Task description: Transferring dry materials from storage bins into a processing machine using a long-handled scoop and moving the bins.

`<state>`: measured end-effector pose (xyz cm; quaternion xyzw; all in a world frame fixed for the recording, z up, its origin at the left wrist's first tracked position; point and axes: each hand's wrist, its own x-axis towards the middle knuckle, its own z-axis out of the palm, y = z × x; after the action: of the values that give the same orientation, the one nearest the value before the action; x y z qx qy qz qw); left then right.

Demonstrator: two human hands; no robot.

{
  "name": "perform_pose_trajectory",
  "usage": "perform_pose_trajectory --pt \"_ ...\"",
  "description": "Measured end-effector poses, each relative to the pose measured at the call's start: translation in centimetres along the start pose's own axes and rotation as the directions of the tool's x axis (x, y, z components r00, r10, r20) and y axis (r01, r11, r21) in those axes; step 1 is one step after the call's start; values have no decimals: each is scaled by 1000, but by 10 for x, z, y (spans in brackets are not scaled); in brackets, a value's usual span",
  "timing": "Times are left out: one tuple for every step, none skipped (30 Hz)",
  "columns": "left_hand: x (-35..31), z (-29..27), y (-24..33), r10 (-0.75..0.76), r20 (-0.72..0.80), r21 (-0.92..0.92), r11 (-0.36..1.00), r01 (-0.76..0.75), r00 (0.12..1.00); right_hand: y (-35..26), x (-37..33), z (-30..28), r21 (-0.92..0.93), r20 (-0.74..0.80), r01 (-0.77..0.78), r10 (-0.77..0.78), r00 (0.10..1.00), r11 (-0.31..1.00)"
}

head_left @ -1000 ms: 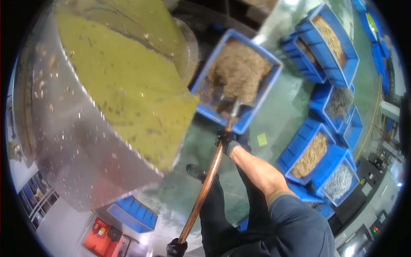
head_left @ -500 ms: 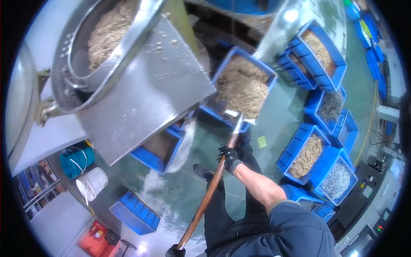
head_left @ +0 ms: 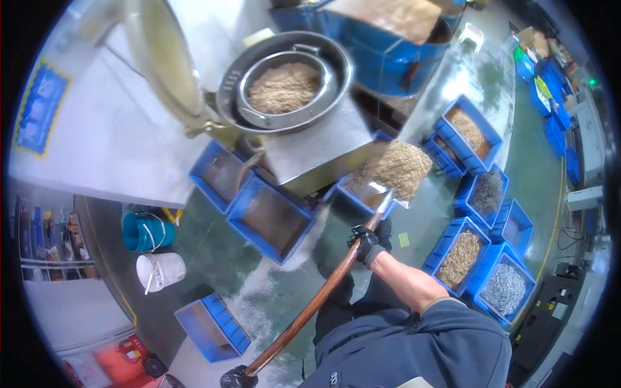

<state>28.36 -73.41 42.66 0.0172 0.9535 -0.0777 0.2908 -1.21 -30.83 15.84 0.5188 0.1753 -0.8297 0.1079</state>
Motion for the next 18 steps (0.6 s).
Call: perform_pose_trajectory --pt "-25 -10 -17 -10 -93 -83 997 2 996 11 -23 15 -21 44 6 -5 999 1000" --pt "-37 -13 -34 -7 -190 -169 985 -26 982 15 -39 27 -39 79 32 -29 996 999" --pt "-38 -34 -39 -73 -77 -187 981 57 994 13 -46 35 -46 97 40 -35 995 998" --pt "-40 -60 -44 -132 45 -194 971 138 990 13 -52 39 -30 134 59 -55 989 998" --pt "-46 -72 -54 29 -133 -268 961 -64 991 15 -59 41 -14 169 71 -67 983 997" --pt "-44 -97 -68 -55 309 -348 922 167 949 15 -68 49 -24 178 70 -65 982 997" --pt "-47 -117 -65 -108 225 -313 933 177 968 14 -76 56 -9 205 32 -29 978 999" --pt "-49 -134 -60 -154 137 -275 943 186 979 13 -83 60 11 230 -4 2 973 1000" --pt "-51 -138 -62 -157 129 -280 941 188 979 9 -82 62 -74 260 40 -20 965 996" --pt "-52 -141 -66 -125 20 -240 962 127 992 6 -81 63 -77 268 45 -22 963 996" --pt "-52 -147 -70 -89 -84 -190 979 72 992 7 -84 67 -87 262 102 -76 962 991" --pt "-53 -153 -72 -93 -90 -190 979 74 992 8 -86 73 -95 255 160 -131 958 982" --pt "-52 -162 -73 -109 -115 -169 982 89 987 6 -89 76 -95 262 161 -132 956 982" --pt "-53 -166 -70 -128 -139 -154 982 106 982 0 -91 76 -177 273 157 -105 956 972" --pt "-54 -168 -74 -56 -178 -144 989 30 982 -6 -92 77 -257 281 154 -79 956 954" --pt "-54 -172 -73 -61 -184 -148 988 34 981 -11 -93 78 -261 288 158 -79 954 952" --pt "-52 -188 -68 -92 -149 -163 984 68 984 -14 -98 82 -221 251 122 -64 966 968" --pt "-51 -196 -64 -123 -114 -178 979 101 986 -18 -103 85 -179 213 87 -48 976 980"
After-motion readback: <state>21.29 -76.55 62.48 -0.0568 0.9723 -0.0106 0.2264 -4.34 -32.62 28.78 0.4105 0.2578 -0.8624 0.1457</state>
